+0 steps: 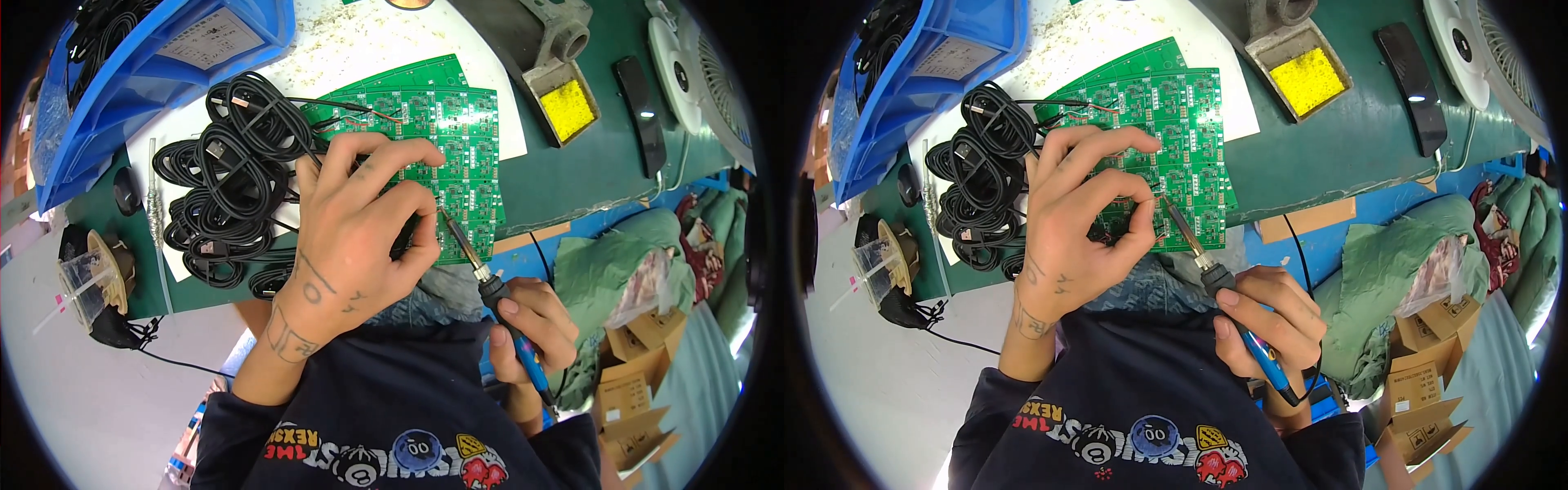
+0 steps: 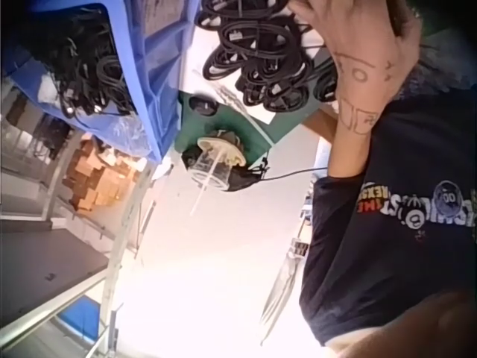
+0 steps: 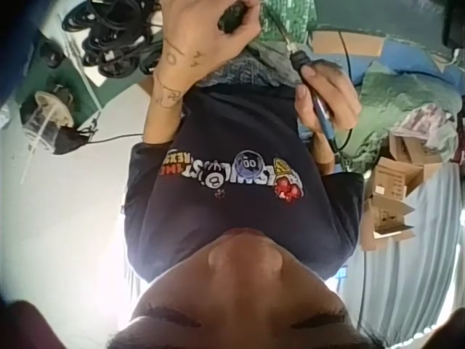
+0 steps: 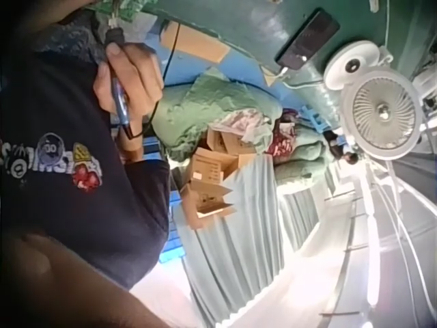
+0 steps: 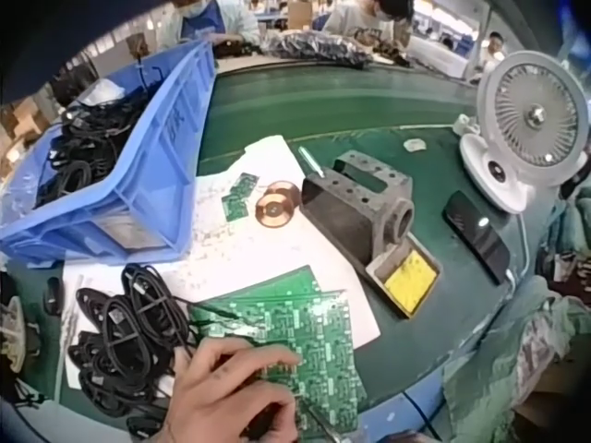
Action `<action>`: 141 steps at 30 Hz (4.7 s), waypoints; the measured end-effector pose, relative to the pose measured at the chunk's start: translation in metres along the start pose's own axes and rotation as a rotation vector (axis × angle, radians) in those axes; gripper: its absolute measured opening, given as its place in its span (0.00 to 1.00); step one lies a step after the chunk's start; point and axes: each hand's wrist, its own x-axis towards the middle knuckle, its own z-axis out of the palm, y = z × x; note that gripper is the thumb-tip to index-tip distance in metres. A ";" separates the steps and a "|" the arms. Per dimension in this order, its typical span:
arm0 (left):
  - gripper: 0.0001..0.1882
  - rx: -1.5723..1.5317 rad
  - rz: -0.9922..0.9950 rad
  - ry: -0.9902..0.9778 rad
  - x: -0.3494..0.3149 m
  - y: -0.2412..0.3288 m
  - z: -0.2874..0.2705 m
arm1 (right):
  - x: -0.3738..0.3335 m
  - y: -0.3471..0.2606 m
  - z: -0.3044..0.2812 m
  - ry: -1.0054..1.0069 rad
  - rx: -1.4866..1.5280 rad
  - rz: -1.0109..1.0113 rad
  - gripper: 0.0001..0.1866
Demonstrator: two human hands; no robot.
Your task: Soldering electronic components and wires onto a printed circuit board.
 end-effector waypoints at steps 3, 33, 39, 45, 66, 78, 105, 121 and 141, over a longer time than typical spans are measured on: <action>0.09 -0.004 -0.009 -0.003 0.001 0.001 -0.001 | 0.000 0.000 0.000 -0.011 -0.012 -0.023 0.12; 0.14 -0.211 -0.069 -0.100 -0.073 0.035 -0.065 | 0.073 0.021 0.036 0.137 -0.120 -0.145 0.20; 0.12 -0.113 -0.574 -0.427 -0.113 0.009 -0.037 | 0.092 0.039 0.051 0.077 -0.130 -0.215 0.19; 0.13 -0.583 -0.454 -0.134 -0.107 0.002 0.018 | 0.090 0.036 0.050 0.058 -0.185 -0.193 0.19; 0.14 -0.218 -0.495 -0.065 -0.123 -0.015 0.056 | 0.092 0.041 0.050 0.094 -0.151 -0.204 0.17; 0.21 -0.207 -0.372 -0.398 -0.086 0.023 -0.088 | 0.094 0.040 0.045 0.076 -0.112 -0.191 0.18; 0.36 0.328 -0.126 -0.311 -0.027 0.007 -0.095 | 0.098 0.025 0.040 0.043 -0.166 -0.135 0.19; 0.29 0.272 -0.006 -0.093 -0.054 -0.032 -0.094 | 0.117 0.018 0.041 -0.048 -0.207 -0.147 0.17; 0.08 0.326 -0.870 0.101 -0.031 -0.050 -0.199 | 0.103 0.025 0.044 0.025 -0.181 -0.162 0.16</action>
